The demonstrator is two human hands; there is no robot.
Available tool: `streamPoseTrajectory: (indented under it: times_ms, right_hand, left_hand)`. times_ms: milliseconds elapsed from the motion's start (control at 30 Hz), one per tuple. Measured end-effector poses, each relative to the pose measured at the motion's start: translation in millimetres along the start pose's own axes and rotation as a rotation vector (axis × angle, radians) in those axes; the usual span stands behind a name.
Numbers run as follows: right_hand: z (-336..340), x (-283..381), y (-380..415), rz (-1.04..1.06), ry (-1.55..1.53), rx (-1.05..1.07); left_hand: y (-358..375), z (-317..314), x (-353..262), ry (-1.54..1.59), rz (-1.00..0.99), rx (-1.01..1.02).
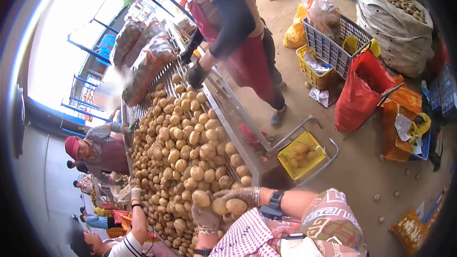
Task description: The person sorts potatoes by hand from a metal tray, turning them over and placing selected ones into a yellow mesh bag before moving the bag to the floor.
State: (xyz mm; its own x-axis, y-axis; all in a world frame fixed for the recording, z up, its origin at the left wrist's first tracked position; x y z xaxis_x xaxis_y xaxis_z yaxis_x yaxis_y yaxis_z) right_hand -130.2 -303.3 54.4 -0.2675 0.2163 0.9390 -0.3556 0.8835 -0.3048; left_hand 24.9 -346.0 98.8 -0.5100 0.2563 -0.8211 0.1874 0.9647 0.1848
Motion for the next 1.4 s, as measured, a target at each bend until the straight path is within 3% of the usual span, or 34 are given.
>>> streamPoseTrajectory:
  times_ms: [67, 100, 133, 167, 200, 267, 367, 433, 467, 533, 633, 700, 800, 833, 867, 900, 933, 967, 1000, 1067, 1100, 1167, 1233, 1300, 1333, 1400]
  right_hand:
    - [23, 28, 16, -0.647, -1.086, -0.034]
    - [27, 58, 25, -0.591, -1.269, -0.079]
    - [38, 70, 30, -0.522, -1.253, -0.087]
    - [41, 57, 44, -0.553, -1.495, -0.079]
    - [49, 44, 55, -0.426, -1.438, -0.229]
    - [65, 43, 70, -0.335, -1.437, -0.272]
    - [77, 12, 111, -0.478, -1.283, -0.487]
    - [86, 6, 128, -0.469, -0.471, -0.713]
    - [89, -1, 137, -0.481, -0.461, -0.722]
    - [91, -15, 153, -0.350, -1.385, -0.700]
    - [101, -6, 172, -0.307, -1.442, -0.919]
    - [116, -17, 190, -0.402, -1.549, -1.031]
    - [139, -40, 215, -0.410, -1.354, -1.504]
    - [144, -47, 226, -0.398, -1.293, -1.604]
    - [149, -46, 223, -0.433, -1.291, -1.567]
    - [154, -44, 223, -0.508, -1.209, -1.601]
    - [156, -40, 220, -0.570, -1.121, -1.633]
    - [155, -34, 210, -0.502, -1.007, -1.409]
    - [154, -28, 189, -0.506, -1.001, -1.389]
    - [137, 2, 110, -0.619, -0.470, -1.131]
    - [121, 16, 65, -0.711, -0.177, -1.057]
    - [87, 27, -12, -0.543, 0.160, -0.663]
    - [53, 44, -79, -0.412, 0.694, -0.454]
    - [38, 27, -131, -0.253, 0.924, -0.289]
    - [33, 11, -148, -0.241, 0.916, -0.252]
    - [17, -22, -176, -0.260, 1.407, -0.154]
  left_hand:
    - [-19, -29, 5, 0.137, 0.040, 0.126]
    - [-22, -33, 9, 0.181, 0.159, 0.111]
    - [-38, 9, 36, 0.334, 0.279, 0.164]
    - [-45, 2, 47, 0.628, 0.351, 0.486]
    - [-36, -34, 41, 0.364, 0.304, 0.288]
    - [-36, -68, 45, 0.188, 0.422, 0.398]
    - [-44, -73, 77, 0.355, 0.612, 0.237]
    - [-55, -70, 90, 0.360, 0.681, 0.301]
    - [-58, -74, 95, 0.349, 0.723, 0.368]
    - [-61, -84, 105, 0.325, 0.702, 0.403]
    - [-60, -97, 129, 0.095, 0.738, 0.487]
    - [-53, -117, 146, -0.090, 0.734, 0.517]
    - [-45, -121, 159, -0.394, 0.685, 0.711]
    - [-45, -114, 160, -0.433, 0.557, 0.857]
    - [-43, -113, 143, -0.479, 0.428, 1.006]
    - [-35, -102, 120, -0.525, 0.243, 1.002]
    - [-30, -90, 95, -0.532, 0.225, 0.979]
    - [-28, -76, 71, -0.690, 0.085, 0.936]
    - [-26, -60, 50, -0.842, -0.052, 0.888]
    - [-17, -10, 38, -1.292, -0.546, 0.803]
    - [-8, 12, 35, -1.296, -0.561, 0.773]
    - [11, 55, 34, -1.833, -0.395, 0.636]
    - [39, 80, 30, -1.902, -0.308, 0.518]
    - [60, 120, 36, -1.915, -0.137, 0.379]
    - [72, 125, 32, -1.914, -0.123, 0.337]
    - [91, 127, 19, -1.847, -0.162, 0.297]
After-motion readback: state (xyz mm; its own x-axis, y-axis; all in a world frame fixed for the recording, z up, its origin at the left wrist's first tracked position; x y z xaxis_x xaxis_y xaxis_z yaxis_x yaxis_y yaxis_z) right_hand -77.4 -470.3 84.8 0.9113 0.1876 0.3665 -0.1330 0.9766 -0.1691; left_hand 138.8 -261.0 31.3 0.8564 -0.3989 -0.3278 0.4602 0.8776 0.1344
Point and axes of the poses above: each hand's wrist, its own y-axis away from the middle knuckle, its own z-axis out of the back of the hand, x = y × z, the point moved 3 cm from there along -y, towards the middle knuckle, and after that the axes turned 12 degrees about -z, right-handed, at the moved point
